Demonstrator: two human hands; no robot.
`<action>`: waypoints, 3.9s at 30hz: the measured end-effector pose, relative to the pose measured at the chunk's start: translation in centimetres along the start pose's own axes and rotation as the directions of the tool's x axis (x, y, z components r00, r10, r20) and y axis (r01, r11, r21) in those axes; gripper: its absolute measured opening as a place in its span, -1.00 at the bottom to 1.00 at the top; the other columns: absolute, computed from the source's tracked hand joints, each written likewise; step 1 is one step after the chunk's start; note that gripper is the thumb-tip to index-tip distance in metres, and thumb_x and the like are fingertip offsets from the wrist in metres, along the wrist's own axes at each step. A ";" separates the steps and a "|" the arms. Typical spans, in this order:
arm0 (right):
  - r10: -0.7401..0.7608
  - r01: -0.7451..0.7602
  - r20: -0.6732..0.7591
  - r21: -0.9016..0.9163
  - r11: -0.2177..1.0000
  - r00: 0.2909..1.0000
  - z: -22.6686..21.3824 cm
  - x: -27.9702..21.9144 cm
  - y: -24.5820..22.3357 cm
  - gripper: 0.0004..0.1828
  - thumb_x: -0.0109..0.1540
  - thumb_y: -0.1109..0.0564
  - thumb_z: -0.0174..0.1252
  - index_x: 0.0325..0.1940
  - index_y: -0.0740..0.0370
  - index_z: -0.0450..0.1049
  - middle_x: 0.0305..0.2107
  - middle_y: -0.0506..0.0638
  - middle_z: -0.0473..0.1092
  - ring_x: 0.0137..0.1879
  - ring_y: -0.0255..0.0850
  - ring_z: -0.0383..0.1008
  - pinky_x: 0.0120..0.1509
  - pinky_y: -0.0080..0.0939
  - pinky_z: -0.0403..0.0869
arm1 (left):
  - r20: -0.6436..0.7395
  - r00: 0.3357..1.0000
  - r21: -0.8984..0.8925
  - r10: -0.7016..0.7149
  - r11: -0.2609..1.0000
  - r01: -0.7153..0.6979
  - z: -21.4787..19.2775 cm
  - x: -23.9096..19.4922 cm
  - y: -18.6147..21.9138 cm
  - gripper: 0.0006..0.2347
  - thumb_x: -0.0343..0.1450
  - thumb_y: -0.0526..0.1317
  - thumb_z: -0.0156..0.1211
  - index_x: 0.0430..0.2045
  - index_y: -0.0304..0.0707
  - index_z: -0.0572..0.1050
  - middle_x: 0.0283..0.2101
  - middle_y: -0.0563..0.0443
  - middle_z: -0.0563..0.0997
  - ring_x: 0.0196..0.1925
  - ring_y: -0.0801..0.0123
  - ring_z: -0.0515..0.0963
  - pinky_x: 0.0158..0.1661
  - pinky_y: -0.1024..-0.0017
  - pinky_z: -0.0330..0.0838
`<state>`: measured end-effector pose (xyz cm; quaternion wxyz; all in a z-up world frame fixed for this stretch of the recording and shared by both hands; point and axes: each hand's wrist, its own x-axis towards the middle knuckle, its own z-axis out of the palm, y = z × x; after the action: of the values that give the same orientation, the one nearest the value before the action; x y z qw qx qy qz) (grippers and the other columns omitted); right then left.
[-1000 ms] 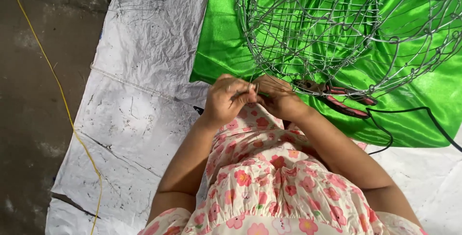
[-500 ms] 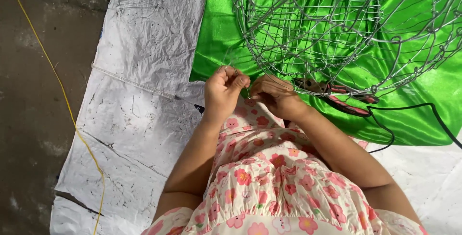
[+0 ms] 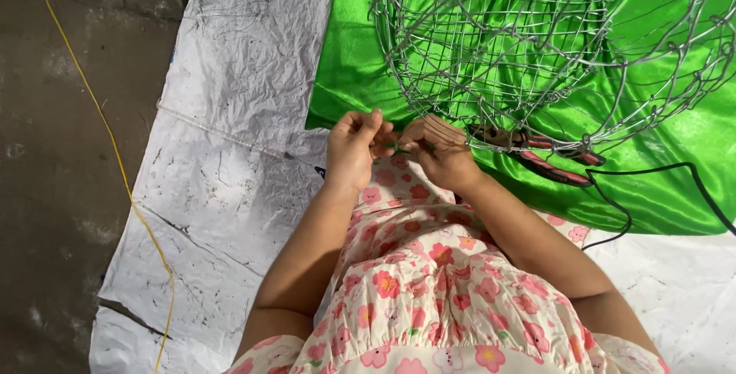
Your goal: Finalizing a wire mesh structure by cutting and bending wire with pliers
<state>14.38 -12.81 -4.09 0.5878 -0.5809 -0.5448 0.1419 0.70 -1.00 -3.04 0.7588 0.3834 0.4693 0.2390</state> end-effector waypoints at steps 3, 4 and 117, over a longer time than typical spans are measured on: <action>-0.014 0.014 -0.013 0.027 1.000 1.000 -0.2 0.2 0.5 -0.96 0.31 0.20 0.26 -0.25 0.18 0.56 -0.36 0.08 0.53 -0.26 0.10 0.56 -0.15 -0.03 0.54 | 0.223 0.683 0.392 0.696 0.578 -0.716 -0.3 -1.7 0.4 -0.82 0.52 -0.23 0.25 -0.15 -0.41 0.50 -0.18 -0.25 0.63 -0.11 0.05 0.67 -0.15 0.30 0.65; -0.014 0.015 -0.016 0.026 1.000 1.000 0.0 0.0 0.7 -0.96 0.31 0.20 0.26 -0.25 0.18 0.56 -0.36 0.08 0.53 -0.26 0.10 0.56 -0.15 -0.03 0.54 | 0.226 0.682 0.391 0.695 0.576 -0.718 -0.9 -1.1 0.4 -0.82 0.52 -0.23 0.25 -0.15 -0.41 0.50 -0.18 -0.25 0.63 -0.11 0.05 0.67 -0.15 0.30 0.65; 0.131 -0.128 -0.050 0.063 0.990 0.990 1.3 0.3 -2.7 -0.87 0.27 0.18 0.31 -0.11 0.22 0.62 -0.64 0.05 0.52 -0.45 0.10 0.55 -0.30 -0.01 0.52 | 0.688 0.544 0.415 0.480 0.355 -0.838 1.0 -7.8 7.5 -0.46 0.44 -0.57 0.14 0.33 -0.45 0.11 -0.62 0.26 0.17 -0.65 0.63 0.18 0.17 0.28 0.65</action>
<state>12.15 -12.68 -2.03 0.6087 -0.6011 -0.4854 0.1803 -1.91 -2.54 7.39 0.4605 0.8464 0.1266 0.2355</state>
